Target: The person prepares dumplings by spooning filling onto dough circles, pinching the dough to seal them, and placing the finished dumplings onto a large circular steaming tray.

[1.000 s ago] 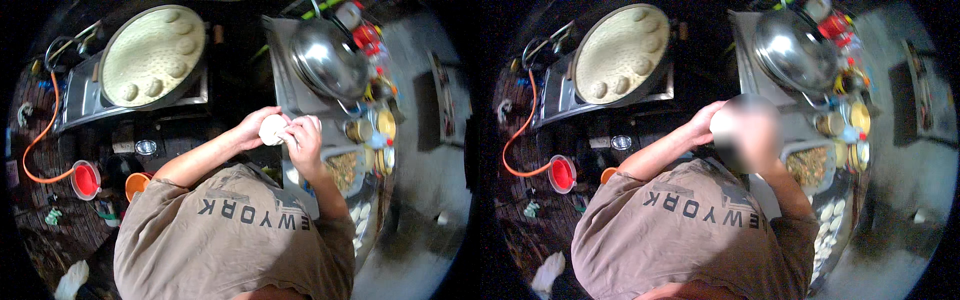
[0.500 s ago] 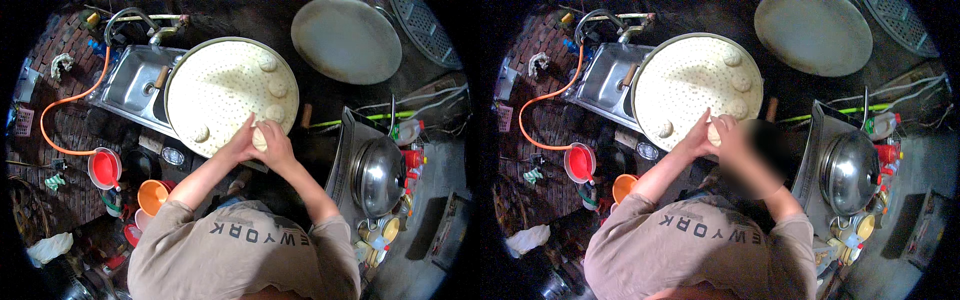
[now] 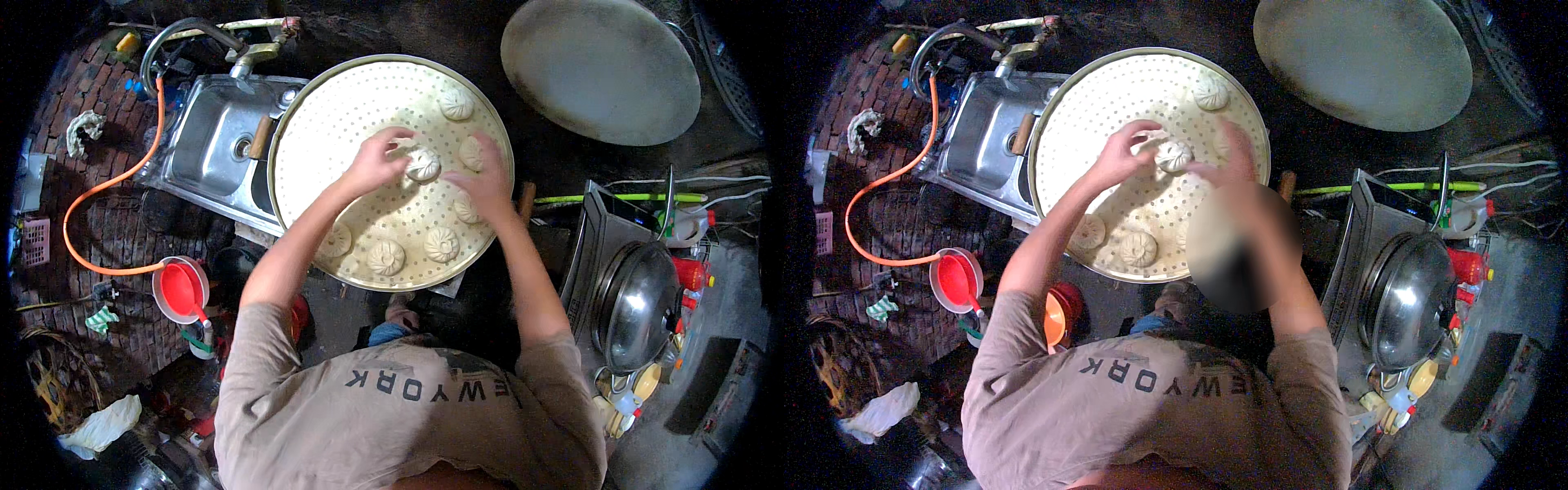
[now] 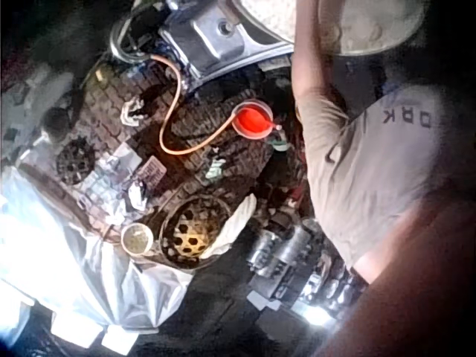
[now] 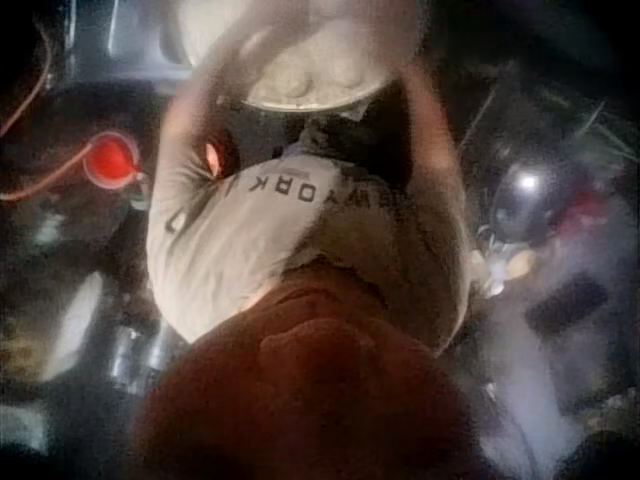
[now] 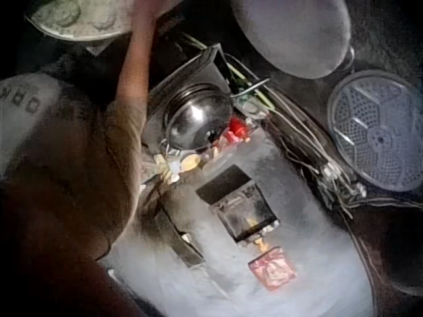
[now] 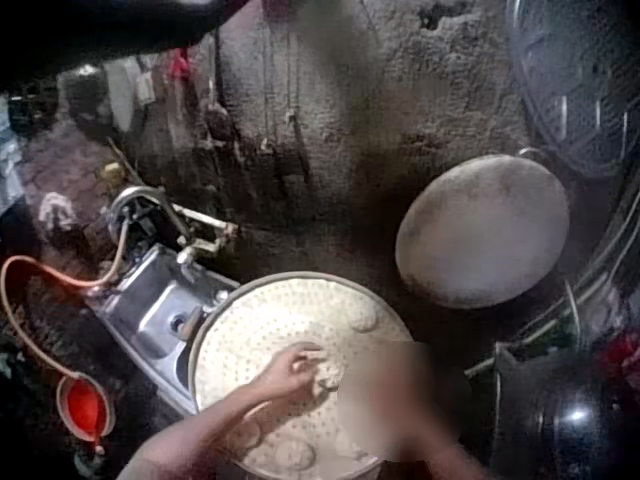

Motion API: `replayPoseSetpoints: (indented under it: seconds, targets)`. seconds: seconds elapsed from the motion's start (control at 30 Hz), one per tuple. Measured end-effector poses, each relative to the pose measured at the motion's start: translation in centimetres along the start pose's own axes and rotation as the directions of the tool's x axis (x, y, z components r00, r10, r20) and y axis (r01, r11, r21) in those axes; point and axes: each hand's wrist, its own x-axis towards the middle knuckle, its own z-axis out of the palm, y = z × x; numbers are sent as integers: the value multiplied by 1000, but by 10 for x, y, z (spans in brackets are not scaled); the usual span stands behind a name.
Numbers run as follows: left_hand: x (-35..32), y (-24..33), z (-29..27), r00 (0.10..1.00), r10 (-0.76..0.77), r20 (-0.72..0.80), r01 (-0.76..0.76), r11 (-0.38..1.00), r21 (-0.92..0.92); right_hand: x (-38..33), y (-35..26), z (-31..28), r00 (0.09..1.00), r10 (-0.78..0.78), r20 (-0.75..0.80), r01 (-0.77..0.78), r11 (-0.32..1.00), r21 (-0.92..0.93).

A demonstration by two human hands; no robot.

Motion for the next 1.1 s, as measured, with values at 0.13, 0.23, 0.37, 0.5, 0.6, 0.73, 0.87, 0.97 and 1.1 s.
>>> replayPoseSetpoints:
  seconds: [0.13,0.23,0.37,0.5,0.6,0.73,0.87,0.97,1.1]
  targets:
    - [25,-5,30,856,216,470,-489,633,600,-54,24,-62,989,112,-101,-116,993,-34]
    - [48,13,24,816,-96,570,-333,728,599,-114,32,-90,969,187,-159,-198,978,-60]
    - [104,-7,-11,985,45,169,-149,722,676,-185,27,-110,893,404,-200,-427,900,-85]
    - [159,-16,-30,998,-70,8,40,649,760,-225,23,-114,841,496,-215,-522,848,-87]
    - [170,-50,-24,999,-36,-33,48,590,806,-235,16,-116,839,504,-204,-533,837,-125]
    - [182,-54,-24,995,-70,75,-25,544,839,-252,14,-126,851,471,-230,-511,845,-158]
    - [184,-67,-39,956,52,288,-260,607,751,-263,4,-138,818,516,-254,-556,823,-118]
    - [184,-57,-45,970,-4,241,-179,659,730,-279,4,-145,790,549,-272,-591,801,-102]
    - [175,-56,-39,992,-78,98,-28,627,778,-308,4,-154,779,543,-313,-592,801,-85]
